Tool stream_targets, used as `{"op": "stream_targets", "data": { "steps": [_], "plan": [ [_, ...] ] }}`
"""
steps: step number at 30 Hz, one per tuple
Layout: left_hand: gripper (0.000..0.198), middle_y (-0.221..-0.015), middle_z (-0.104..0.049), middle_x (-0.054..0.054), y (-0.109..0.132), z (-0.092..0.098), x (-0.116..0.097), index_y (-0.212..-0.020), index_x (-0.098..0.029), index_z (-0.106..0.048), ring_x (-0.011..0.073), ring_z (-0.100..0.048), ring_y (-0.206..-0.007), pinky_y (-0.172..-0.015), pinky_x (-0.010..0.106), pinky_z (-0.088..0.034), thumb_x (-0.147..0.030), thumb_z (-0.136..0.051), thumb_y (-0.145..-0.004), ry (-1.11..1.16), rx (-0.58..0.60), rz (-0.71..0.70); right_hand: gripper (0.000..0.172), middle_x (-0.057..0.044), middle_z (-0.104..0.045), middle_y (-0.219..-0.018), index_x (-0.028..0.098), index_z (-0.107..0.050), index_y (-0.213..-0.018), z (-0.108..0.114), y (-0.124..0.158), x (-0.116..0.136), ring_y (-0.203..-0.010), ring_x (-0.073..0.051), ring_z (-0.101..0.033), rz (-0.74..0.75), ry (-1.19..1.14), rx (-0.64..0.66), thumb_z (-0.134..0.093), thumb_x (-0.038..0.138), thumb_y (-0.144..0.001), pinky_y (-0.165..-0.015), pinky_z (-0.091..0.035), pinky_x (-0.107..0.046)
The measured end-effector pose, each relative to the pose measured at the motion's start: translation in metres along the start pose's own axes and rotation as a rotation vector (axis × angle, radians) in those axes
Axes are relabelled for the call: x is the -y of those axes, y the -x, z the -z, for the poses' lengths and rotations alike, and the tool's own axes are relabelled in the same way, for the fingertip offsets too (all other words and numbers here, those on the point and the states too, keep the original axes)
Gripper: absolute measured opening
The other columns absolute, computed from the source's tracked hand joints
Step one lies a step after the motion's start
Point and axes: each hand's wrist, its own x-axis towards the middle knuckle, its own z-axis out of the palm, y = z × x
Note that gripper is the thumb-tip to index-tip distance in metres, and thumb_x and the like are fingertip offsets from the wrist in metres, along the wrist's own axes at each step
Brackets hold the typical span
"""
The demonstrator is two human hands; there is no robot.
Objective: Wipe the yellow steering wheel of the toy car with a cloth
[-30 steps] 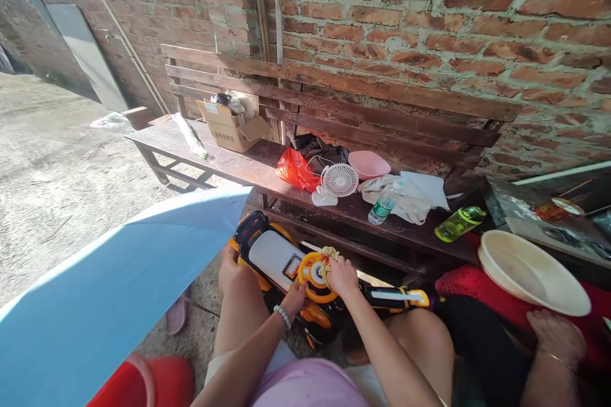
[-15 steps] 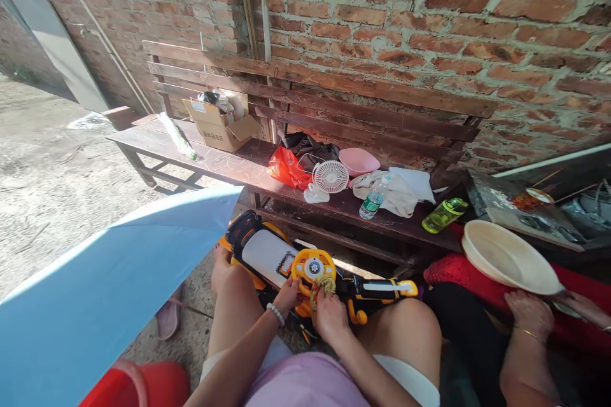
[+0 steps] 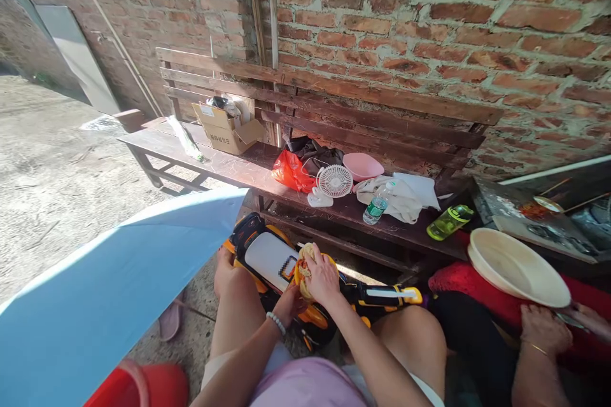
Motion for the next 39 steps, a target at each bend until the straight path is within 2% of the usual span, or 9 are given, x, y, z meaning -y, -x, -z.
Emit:
{"op": "stream_targets", "data": {
  "steps": [3, 6, 14, 20, 25, 29, 32, 35, 39],
  "plan": [
    [0.042, -0.085, -0.069, 0.002, 0.0, 0.007, 0.002, -0.106, -0.023, -0.061, 0.0214, -0.068, -0.076, -0.08, 0.036, -0.05, -0.061, -0.068, -0.088, 0.096, -0.047, 0.037, 0.054, -0.012, -0.057, -0.164, 0.022, -0.061, -0.155, -0.018, -0.012, 0.004, -0.147, -0.034, -0.05, 0.083, 0.067, 0.118, -0.055, 0.024, -0.101, -0.114, -0.047, -0.047],
    [0.042, -0.087, -0.071, 0.005, 0.002, 0.01, 0.003, -0.106, -0.024, -0.062, 0.023, -0.068, -0.079, -0.085, 0.04, -0.051, -0.063, -0.054, -0.094, 0.121, -0.058, 0.054, 0.047, -0.014, -0.067, -0.15, 0.02, -0.067, -0.147, -0.031, -0.009, 0.003, -0.139, -0.033, -0.055, 0.126, 0.12, 0.141, -0.048, 0.02, -0.104, -0.109, -0.049, -0.047],
    [0.064, -0.11, -0.08, 0.011, 0.009, -0.001, -0.002, -0.136, -0.024, -0.063, 0.0277, -0.074, -0.097, -0.088, 0.046, -0.056, -0.064, -0.026, -0.103, -0.069, -0.032, -0.012, 0.037, -0.012, -0.072, -0.141, 0.024, -0.076, -0.128, -0.049, 0.045, -0.018, -0.134, -0.034, -0.06, 0.203, 0.083, 0.178, -0.051, 0.018, -0.102, -0.103, -0.053, -0.045],
    [0.039, -0.103, -0.08, 0.007, 0.024, -0.015, -0.01, -0.12, -0.021, -0.067, 0.0218, -0.073, -0.09, -0.092, 0.038, -0.059, -0.051, -0.05, -0.102, 0.019, -0.119, 0.05, 0.037, -0.006, -0.05, -0.171, 0.025, -0.075, -0.128, -0.08, 0.074, -0.042, -0.138, -0.033, -0.059, 0.083, 0.011, 0.126, -0.056, 0.017, -0.097, -0.104, -0.053, -0.044],
    [0.03, -0.102, -0.079, 0.004, 0.027, -0.025, -0.01, -0.119, -0.022, -0.062, 0.02, -0.074, -0.088, -0.087, 0.035, -0.062, -0.043, -0.062, -0.098, -0.028, -0.176, 0.005, 0.038, -0.005, -0.063, -0.159, 0.025, -0.077, -0.121, -0.075, 0.076, -0.049, -0.131, -0.029, -0.063, 0.046, -0.059, 0.045, -0.061, 0.012, -0.09, -0.102, -0.052, -0.038],
    [0.047, -0.112, -0.077, 0.012, 0.026, -0.027, -0.017, -0.131, -0.019, -0.058, 0.0292, -0.076, -0.105, -0.1, 0.049, -0.061, -0.047, -0.064, -0.095, -0.424, -0.403, -0.22, 0.039, -0.007, -0.073, -0.137, 0.025, -0.078, -0.122, -0.06, 0.072, -0.055, -0.122, -0.027, -0.066, -0.07, -0.108, -0.062, -0.061, 0.012, -0.09, -0.1, -0.053, -0.034],
    [0.067, -0.153, -0.062, 0.023, 0.029, -0.03, -0.025, -0.153, -0.012, -0.051, 0.0372, -0.055, -0.149, -0.125, 0.057, -0.044, -0.037, -0.062, -0.091, -0.964, -0.513, -0.584, 0.047, -0.008, -0.073, -0.134, 0.026, -0.073, -0.136, -0.048, 0.063, -0.061, -0.123, -0.026, -0.066, -0.103, -0.125, -0.162, -0.06, 0.015, -0.093, -0.105, -0.052, -0.034],
    [0.084, -0.179, -0.034, 0.02, 0.032, -0.035, -0.024, -0.169, -0.011, -0.039, 0.0367, -0.025, -0.169, -0.135, 0.06, -0.026, -0.026, -0.058, -0.088, -1.461, -0.375, -0.729, 0.064, -0.009, -0.068, -0.145, 0.027, -0.06, -0.156, -0.037, 0.044, -0.064, -0.132, -0.027, -0.062, -0.09, -0.081, -0.231, -0.06, 0.015, -0.093, -0.112, -0.049, -0.037],
    [0.082, -0.183, -0.022, 0.017, 0.033, -0.04, -0.014, -0.174, -0.013, -0.033, 0.0379, -0.017, -0.171, -0.132, 0.064, -0.027, -0.027, -0.053, -0.095, -1.795, -0.241, -0.572, 0.061, -0.01, -0.06, -0.16, 0.029, -0.062, -0.155, -0.029, 0.014, -0.064, -0.141, -0.031, -0.056, -0.134, 0.026, -0.124, -0.057, 0.017, -0.095, -0.112, -0.048, -0.041]
  ]
}}
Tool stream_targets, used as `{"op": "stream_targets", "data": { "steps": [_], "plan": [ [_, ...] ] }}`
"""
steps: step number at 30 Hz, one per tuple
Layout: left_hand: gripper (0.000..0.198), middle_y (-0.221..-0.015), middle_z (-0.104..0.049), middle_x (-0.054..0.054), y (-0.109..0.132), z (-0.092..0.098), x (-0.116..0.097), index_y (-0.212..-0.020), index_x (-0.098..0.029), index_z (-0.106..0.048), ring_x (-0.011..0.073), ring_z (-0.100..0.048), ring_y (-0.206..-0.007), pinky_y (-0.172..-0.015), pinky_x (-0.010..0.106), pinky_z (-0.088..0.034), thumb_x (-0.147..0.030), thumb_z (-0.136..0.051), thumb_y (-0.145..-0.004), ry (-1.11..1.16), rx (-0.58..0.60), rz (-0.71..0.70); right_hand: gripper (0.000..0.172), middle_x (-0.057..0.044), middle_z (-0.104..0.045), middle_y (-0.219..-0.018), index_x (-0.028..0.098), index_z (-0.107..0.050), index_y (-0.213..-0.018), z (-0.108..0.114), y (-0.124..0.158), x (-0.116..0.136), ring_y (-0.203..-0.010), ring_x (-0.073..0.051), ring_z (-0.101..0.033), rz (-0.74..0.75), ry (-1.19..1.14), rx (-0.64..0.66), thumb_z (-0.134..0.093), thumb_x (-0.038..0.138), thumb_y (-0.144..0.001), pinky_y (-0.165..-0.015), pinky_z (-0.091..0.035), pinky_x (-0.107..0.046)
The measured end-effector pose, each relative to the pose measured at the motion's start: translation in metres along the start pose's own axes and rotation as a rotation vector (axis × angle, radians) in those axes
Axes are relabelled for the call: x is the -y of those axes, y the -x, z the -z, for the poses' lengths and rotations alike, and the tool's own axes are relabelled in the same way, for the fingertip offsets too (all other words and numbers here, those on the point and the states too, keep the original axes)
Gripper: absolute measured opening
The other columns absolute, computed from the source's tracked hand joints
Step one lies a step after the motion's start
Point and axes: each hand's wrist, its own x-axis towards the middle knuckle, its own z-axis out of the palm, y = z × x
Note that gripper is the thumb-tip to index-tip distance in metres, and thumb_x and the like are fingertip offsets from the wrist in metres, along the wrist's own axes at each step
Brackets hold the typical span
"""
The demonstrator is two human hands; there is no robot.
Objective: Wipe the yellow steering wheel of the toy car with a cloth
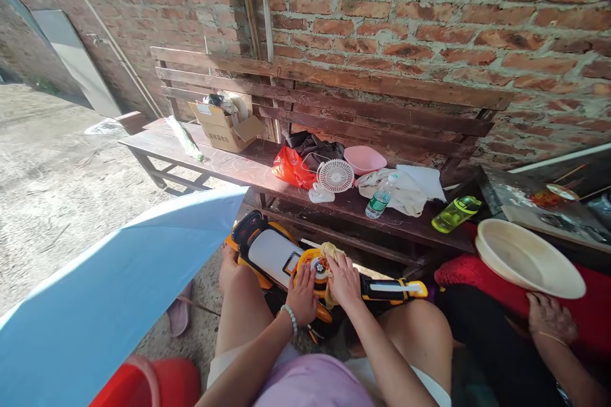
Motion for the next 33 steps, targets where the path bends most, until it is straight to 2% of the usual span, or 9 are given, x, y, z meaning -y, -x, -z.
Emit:
{"op": "stream_targets", "data": {
  "steps": [3, 6, 9, 14, 18, 22, 26, 29, 33],
  "plan": [
    [0.084, -0.185, -0.014, 0.017, 0.0, 0.0, -0.001, -0.177, -0.013, -0.026, 0.0387, -0.014, -0.172, -0.13, 0.065, -0.029, -0.031, -0.051, -0.098, -0.064, 0.067, 0.008, 0.049, -0.016, -0.064, -0.153, 0.022, -0.07, -0.144, -0.001, -0.012, 0.001, -0.135, -0.034, -0.062, -0.1, 0.043, 0.161, -0.056, 0.023, -0.097, -0.105, -0.052, -0.043],
    [0.089, -0.184, -0.009, 0.018, -0.001, 0.004, -0.001, -0.177, -0.012, -0.024, 0.0395, -0.013, -0.172, -0.127, 0.065, -0.033, -0.029, -0.052, -0.095, -0.066, 0.099, -0.013, 0.057, -0.024, -0.071, -0.14, 0.012, -0.063, -0.152, -0.007, -0.005, 0.003, -0.129, -0.035, -0.068, -0.122, 0.049, 0.228, -0.057, 0.027, -0.097, -0.103, -0.053, -0.042],
    [0.088, -0.184, -0.01, 0.018, -0.001, 0.003, -0.001, -0.176, -0.011, -0.025, 0.0408, -0.013, -0.171, -0.126, 0.063, -0.036, -0.027, -0.051, -0.094, -0.056, 0.079, -0.015, 0.067, -0.028, -0.073, -0.134, 0.005, -0.054, -0.159, -0.02, 0.017, 0.009, -0.124, -0.035, -0.072, -0.107, 0.048, 0.253, -0.058, 0.028, -0.097, -0.103, -0.054, -0.041],
    [0.086, -0.184, -0.014, 0.02, 0.001, -0.007, 0.004, -0.176, -0.01, -0.024, 0.0413, -0.013, -0.171, -0.126, 0.062, -0.037, -0.028, -0.049, -0.096, -0.043, 0.012, -0.044, 0.068, -0.027, -0.072, -0.138, 0.008, -0.052, -0.161, -0.039, 0.05, 0.017, -0.124, -0.035, -0.072, -0.047, 0.045, 0.301, -0.059, 0.024, -0.095, -0.101, -0.055, -0.041],
    [0.085, -0.184, -0.012, 0.02, 0.001, -0.004, 0.004, -0.176, -0.01, -0.025, 0.0408, -0.012, -0.171, -0.125, 0.062, -0.038, -0.029, -0.048, -0.097, -0.037, 0.048, -0.039, 0.063, -0.02, -0.074, -0.136, 0.017, -0.059, -0.158, -0.033, 0.055, 0.011, -0.128, -0.034, -0.069, -0.019, 0.014, 0.305, -0.06, 0.022, -0.095, -0.103, -0.053, -0.039],
    [0.087, -0.184, -0.012, 0.02, 0.001, 0.003, -0.002, -0.176, -0.009, -0.026, 0.0412, -0.012, -0.171, -0.126, 0.061, -0.038, -0.028, -0.051, -0.095, -0.026, 0.07, -0.001, 0.043, -0.013, -0.076, -0.131, 0.026, -0.074, -0.136, -0.008, 0.039, 0.0, -0.125, -0.029, -0.069, -0.053, 0.004, 0.256, -0.057, 0.022, -0.097, -0.101, -0.052, -0.036],
    [0.087, -0.184, -0.013, 0.021, 0.001, 0.009, -0.007, -0.176, -0.009, -0.027, 0.0425, -0.014, -0.171, -0.126, 0.063, -0.038, -0.03, -0.052, -0.095, -0.005, 0.095, 0.005, 0.036, -0.013, -0.071, -0.138, 0.024, -0.075, -0.129, 0.021, 0.004, 0.004, -0.129, -0.03, -0.062, -0.041, 0.062, 0.122, -0.057, 0.023, -0.098, -0.102, -0.051, -0.037],
    [0.087, -0.184, -0.015, 0.022, 0.001, 0.012, -0.007, -0.175, -0.007, -0.027, 0.0431, -0.014, -0.171, -0.126, 0.064, -0.038, -0.029, -0.052, -0.095, 0.006, 0.101, 0.01, 0.043, -0.013, -0.062, -0.155, 0.023, -0.071, -0.139, 0.029, -0.024, 0.02, -0.137, -0.031, -0.055, 0.128, 0.054, 0.1, -0.057, 0.022, -0.099, -0.107, -0.048, -0.04],
    [0.084, -0.182, -0.023, 0.023, -0.001, 0.014, -0.004, -0.171, -0.004, -0.038, 0.0454, -0.014, -0.17, -0.126, 0.065, -0.037, -0.034, -0.052, -0.094, 0.022, 0.115, 0.0, 0.055, -0.005, -0.055, -0.167, 0.032, -0.062, -0.154, 0.018, -0.054, 0.041, -0.144, -0.029, -0.049, 0.347, -0.003, 0.209, -0.055, 0.022, -0.1, -0.116, -0.042, -0.045]
  ]
}}
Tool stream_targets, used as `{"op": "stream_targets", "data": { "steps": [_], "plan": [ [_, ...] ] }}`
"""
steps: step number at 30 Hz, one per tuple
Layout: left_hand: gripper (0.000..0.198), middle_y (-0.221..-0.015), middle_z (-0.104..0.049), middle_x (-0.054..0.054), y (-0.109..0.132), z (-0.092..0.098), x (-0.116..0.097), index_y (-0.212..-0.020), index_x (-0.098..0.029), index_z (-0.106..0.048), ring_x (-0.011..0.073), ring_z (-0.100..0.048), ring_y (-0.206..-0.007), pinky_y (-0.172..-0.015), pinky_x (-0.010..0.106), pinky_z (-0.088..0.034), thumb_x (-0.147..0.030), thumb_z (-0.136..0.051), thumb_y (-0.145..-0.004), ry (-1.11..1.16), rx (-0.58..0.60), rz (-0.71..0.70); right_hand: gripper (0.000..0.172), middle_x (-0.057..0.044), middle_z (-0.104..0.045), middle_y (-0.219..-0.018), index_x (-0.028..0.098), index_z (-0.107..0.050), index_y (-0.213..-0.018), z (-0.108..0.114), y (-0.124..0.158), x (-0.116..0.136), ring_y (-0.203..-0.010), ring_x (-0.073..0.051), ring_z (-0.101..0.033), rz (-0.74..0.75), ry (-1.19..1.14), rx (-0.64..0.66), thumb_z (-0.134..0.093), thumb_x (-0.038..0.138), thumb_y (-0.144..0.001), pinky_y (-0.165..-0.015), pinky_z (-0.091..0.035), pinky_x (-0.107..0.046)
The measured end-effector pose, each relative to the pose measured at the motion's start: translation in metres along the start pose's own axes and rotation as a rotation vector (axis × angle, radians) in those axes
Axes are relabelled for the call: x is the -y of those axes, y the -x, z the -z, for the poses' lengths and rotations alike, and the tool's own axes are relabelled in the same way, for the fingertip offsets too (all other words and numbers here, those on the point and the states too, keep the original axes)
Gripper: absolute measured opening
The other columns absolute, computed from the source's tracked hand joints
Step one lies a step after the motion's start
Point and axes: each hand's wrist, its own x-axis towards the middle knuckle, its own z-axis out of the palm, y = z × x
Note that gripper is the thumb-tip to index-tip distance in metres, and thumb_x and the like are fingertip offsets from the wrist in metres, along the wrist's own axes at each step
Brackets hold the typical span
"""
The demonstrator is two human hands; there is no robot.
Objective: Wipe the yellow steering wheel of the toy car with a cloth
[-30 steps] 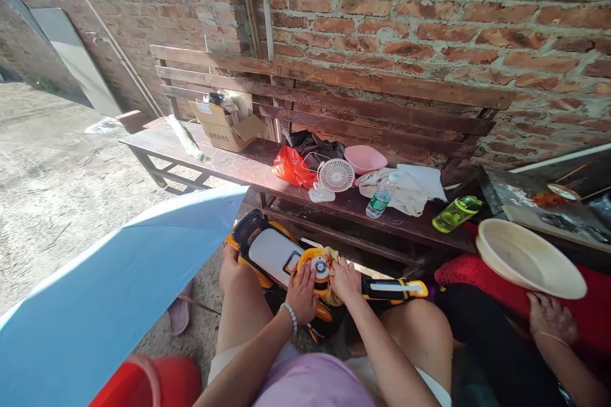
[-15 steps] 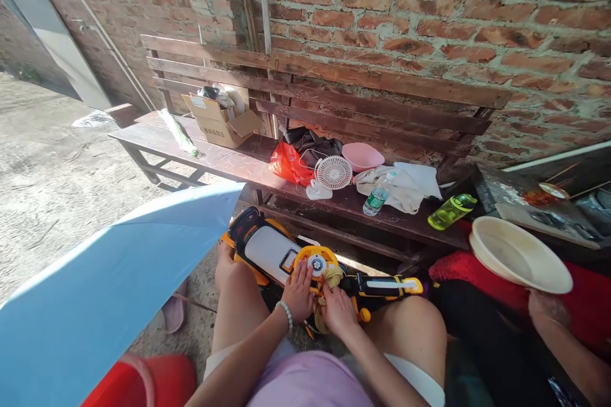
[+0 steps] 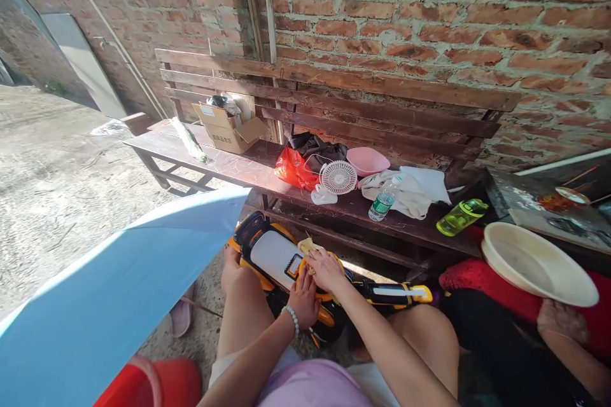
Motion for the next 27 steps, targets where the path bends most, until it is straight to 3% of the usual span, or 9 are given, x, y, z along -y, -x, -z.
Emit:
{"op": "stream_targets", "data": {
  "steps": [3, 6, 14, 22, 27],
  "plan": [
    [0.089, -0.182, -0.019, 0.022, -0.002, 0.0, 0.002, -0.174, -0.005, -0.031, 0.046, -0.012, -0.17, -0.125, 0.066, -0.038, -0.034, -0.053, -0.093, 0.0, 0.026, -0.006, 0.054, -0.003, -0.059, -0.163, 0.035, -0.065, -0.15, -0.007, -0.017, -0.004, -0.143, -0.027, -0.05, -0.015, -0.021, 0.057, -0.051, 0.019, -0.1, -0.118, -0.04, -0.047],
    [0.093, -0.184, -0.012, 0.019, -0.003, -0.001, 0.003, -0.177, -0.008, -0.021, 0.0427, -0.011, -0.171, -0.127, 0.063, -0.037, -0.031, -0.052, -0.093, -0.025, 0.025, 0.002, 0.055, -0.007, -0.067, -0.152, 0.031, -0.066, -0.15, -0.01, -0.02, -0.015, -0.14, -0.027, -0.053, -0.125, -0.009, 0.043, -0.048, 0.017, -0.1, -0.114, -0.043, -0.045],
    [0.087, -0.184, -0.016, 0.019, -0.001, -0.009, 0.005, -0.176, -0.012, -0.026, 0.0419, -0.016, -0.171, -0.123, 0.061, -0.041, -0.03, -0.051, -0.095, -0.098, -0.035, -0.031, 0.045, -0.026, -0.072, -0.136, 0.008, -0.07, -0.139, -0.012, 0.011, -0.023, -0.132, -0.033, -0.065, -0.485, 0.006, -0.006, -0.055, 0.026, -0.1, -0.105, -0.05, -0.039],
    [0.089, -0.184, -0.016, 0.02, -0.003, -0.025, 0.008, -0.177, -0.012, -0.025, 0.0427, -0.014, -0.171, -0.123, 0.061, -0.041, -0.027, -0.052, -0.093, -0.085, -0.105, -0.03, 0.066, -0.029, -0.068, -0.143, 0.009, -0.054, -0.159, -0.043, 0.063, 0.0, -0.128, -0.036, -0.068, -0.528, 0.058, 0.021, -0.063, 0.027, -0.096, -0.102, -0.054, -0.041],
    [0.088, -0.184, -0.015, 0.021, -0.003, -0.026, 0.007, -0.176, -0.009, -0.026, 0.0411, -0.013, -0.171, -0.125, 0.059, -0.04, -0.026, -0.053, -0.093, -0.068, -0.105, -0.011, 0.066, -0.027, -0.069, -0.142, 0.01, -0.053, -0.162, -0.058, 0.089, 0.017, -0.128, -0.038, -0.068, -0.474, 0.011, 0.076, -0.057, 0.021, -0.097, -0.099, -0.055, -0.039]
  ]
}}
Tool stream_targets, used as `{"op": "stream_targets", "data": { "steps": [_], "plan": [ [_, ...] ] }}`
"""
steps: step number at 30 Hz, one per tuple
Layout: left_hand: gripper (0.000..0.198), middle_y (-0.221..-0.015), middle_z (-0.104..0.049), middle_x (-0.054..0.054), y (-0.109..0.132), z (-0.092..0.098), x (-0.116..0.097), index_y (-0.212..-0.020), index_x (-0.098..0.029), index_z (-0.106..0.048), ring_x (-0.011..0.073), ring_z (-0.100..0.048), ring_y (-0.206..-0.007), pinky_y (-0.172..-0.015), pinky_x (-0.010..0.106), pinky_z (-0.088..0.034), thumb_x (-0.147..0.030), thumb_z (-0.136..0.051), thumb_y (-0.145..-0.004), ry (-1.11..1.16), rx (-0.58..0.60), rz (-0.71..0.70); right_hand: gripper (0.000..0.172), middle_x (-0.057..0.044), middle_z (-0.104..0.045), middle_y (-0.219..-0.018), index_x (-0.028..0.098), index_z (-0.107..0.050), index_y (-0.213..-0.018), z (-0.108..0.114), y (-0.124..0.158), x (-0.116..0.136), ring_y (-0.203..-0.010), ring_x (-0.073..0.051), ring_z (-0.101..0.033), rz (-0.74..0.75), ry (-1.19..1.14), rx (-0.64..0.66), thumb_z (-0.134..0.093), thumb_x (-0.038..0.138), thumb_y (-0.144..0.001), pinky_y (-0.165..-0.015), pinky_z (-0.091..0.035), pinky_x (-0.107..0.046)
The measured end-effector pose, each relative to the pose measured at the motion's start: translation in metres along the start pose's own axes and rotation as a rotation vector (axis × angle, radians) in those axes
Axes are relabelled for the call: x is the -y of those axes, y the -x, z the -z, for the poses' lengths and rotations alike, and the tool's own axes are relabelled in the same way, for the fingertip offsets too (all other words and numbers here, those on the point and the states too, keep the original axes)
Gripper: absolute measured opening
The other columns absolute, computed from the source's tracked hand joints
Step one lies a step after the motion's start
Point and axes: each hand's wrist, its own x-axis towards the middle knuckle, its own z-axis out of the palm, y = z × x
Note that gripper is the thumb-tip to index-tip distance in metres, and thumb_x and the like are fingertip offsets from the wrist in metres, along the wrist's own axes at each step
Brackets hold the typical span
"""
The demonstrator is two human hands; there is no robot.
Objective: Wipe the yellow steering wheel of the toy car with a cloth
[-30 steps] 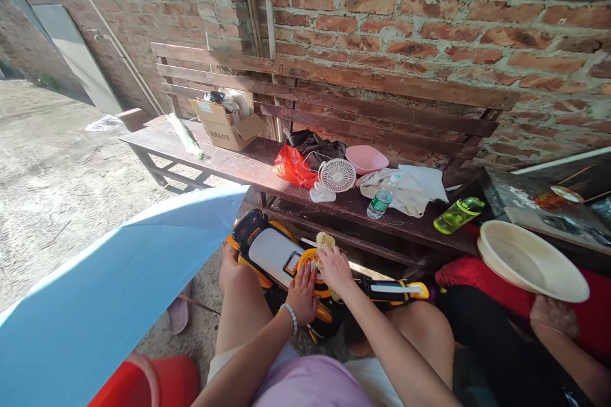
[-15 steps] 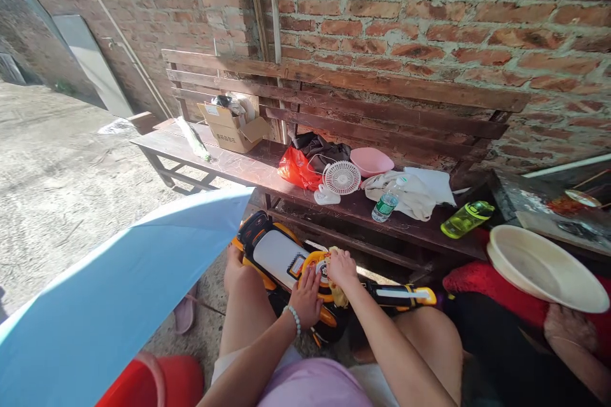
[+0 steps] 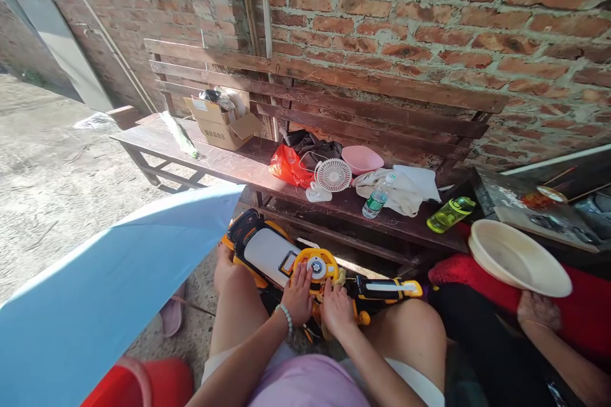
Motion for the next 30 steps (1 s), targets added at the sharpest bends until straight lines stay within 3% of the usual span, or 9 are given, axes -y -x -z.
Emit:
{"op": "stream_targets", "data": {
  "steps": [4, 7, 10, 13, 16, 19, 26, 30],
  "plan": [
    [0.086, -0.184, -0.014, 0.021, 0.0, 0.003, 0.001, -0.176, -0.009, -0.026, 0.0398, -0.014, -0.171, -0.125, 0.059, -0.04, -0.024, -0.05, -0.094, 0.003, 0.016, 0.001, 0.052, -0.019, -0.074, -0.136, 0.016, -0.07, -0.143, 0.004, 0.012, -0.005, -0.13, -0.034, -0.068, 0.149, -0.1, 0.035, -0.06, 0.02, -0.092, -0.108, -0.052, -0.038],
    [0.086, -0.184, -0.016, 0.02, -0.001, 0.002, 0.003, -0.176, -0.01, -0.026, 0.039, -0.015, -0.171, -0.125, 0.059, -0.041, -0.023, -0.049, -0.094, 0.003, 0.018, -0.004, 0.043, -0.012, -0.076, -0.13, 0.022, -0.075, -0.13, 0.024, 0.002, -0.008, -0.126, -0.029, -0.069, 0.174, -0.202, -0.021, -0.059, 0.022, -0.091, -0.108, -0.051, -0.036],
    [0.09, -0.184, -0.015, 0.02, -0.002, 0.001, 0.003, -0.176, -0.01, -0.027, 0.0419, -0.015, -0.171, -0.126, 0.061, -0.04, -0.029, -0.055, -0.092, 0.005, 0.047, 0.002, 0.05, -0.013, -0.066, -0.148, 0.022, -0.068, -0.141, 0.05, -0.025, -0.006, -0.134, -0.026, -0.065, 0.151, -0.271, -0.165, -0.058, 0.023, -0.092, -0.114, -0.048, -0.033],
    [0.093, -0.184, -0.011, 0.018, -0.002, 0.004, 0.003, -0.177, -0.01, -0.024, 0.0417, -0.012, -0.171, -0.128, 0.06, -0.038, -0.029, -0.054, -0.091, -0.001, 0.061, 0.005, 0.054, -0.013, -0.044, -0.172, 0.021, -0.063, -0.148, 0.062, -0.057, -0.004, -0.148, -0.028, -0.053, 0.162, -0.276, -0.244, -0.06, 0.03, -0.095, -0.12, -0.043, -0.036],
    [0.092, -0.185, -0.007, 0.016, -0.002, 0.006, 0.003, -0.177, -0.009, -0.022, 0.041, -0.009, -0.172, -0.128, 0.061, -0.038, -0.023, -0.049, -0.09, -0.015, 0.091, 0.016, 0.054, -0.017, -0.047, -0.171, 0.018, -0.065, -0.145, 0.052, -0.076, -0.006, -0.148, -0.035, -0.05, 0.187, -0.21, -0.169, -0.064, 0.041, -0.096, -0.12, -0.043, -0.045],
    [0.095, -0.184, -0.007, 0.016, -0.001, 0.007, 0.004, -0.177, -0.009, -0.022, 0.0416, -0.007, -0.172, -0.128, 0.062, -0.037, -0.023, -0.051, -0.088, -0.011, 0.104, 0.003, 0.048, -0.017, -0.054, -0.166, 0.019, -0.068, -0.139, 0.034, -0.076, -0.01, -0.145, -0.036, -0.051, 0.193, -0.164, -0.144, -0.065, 0.041, -0.096, -0.117, -0.044, -0.046],
    [0.093, -0.185, -0.008, 0.015, 0.002, 0.005, 0.006, -0.178, -0.011, -0.018, 0.0404, -0.009, -0.172, -0.128, 0.062, -0.037, -0.023, -0.049, -0.091, 0.061, 0.058, -0.009, 0.047, -0.018, -0.066, -0.144, 0.02, -0.069, -0.131, 0.015, -0.038, -0.018, -0.135, -0.037, -0.059, 0.198, -0.194, -0.174, -0.076, 0.034, -0.087, -0.109, -0.051, -0.045],
    [0.101, -0.184, -0.011, 0.015, 0.002, 0.002, 0.006, -0.179, -0.011, -0.009, 0.0379, -0.008, -0.172, -0.133, 0.059, -0.032, -0.022, -0.052, -0.088, 0.151, 0.003, -0.019, 0.035, -0.015, -0.072, -0.13, 0.02, -0.074, -0.117, 0.002, -0.018, -0.02, -0.13, -0.035, -0.062, 0.239, -0.224, -0.116, -0.072, 0.02, -0.082, -0.107, -0.052, -0.041]
  ]
}}
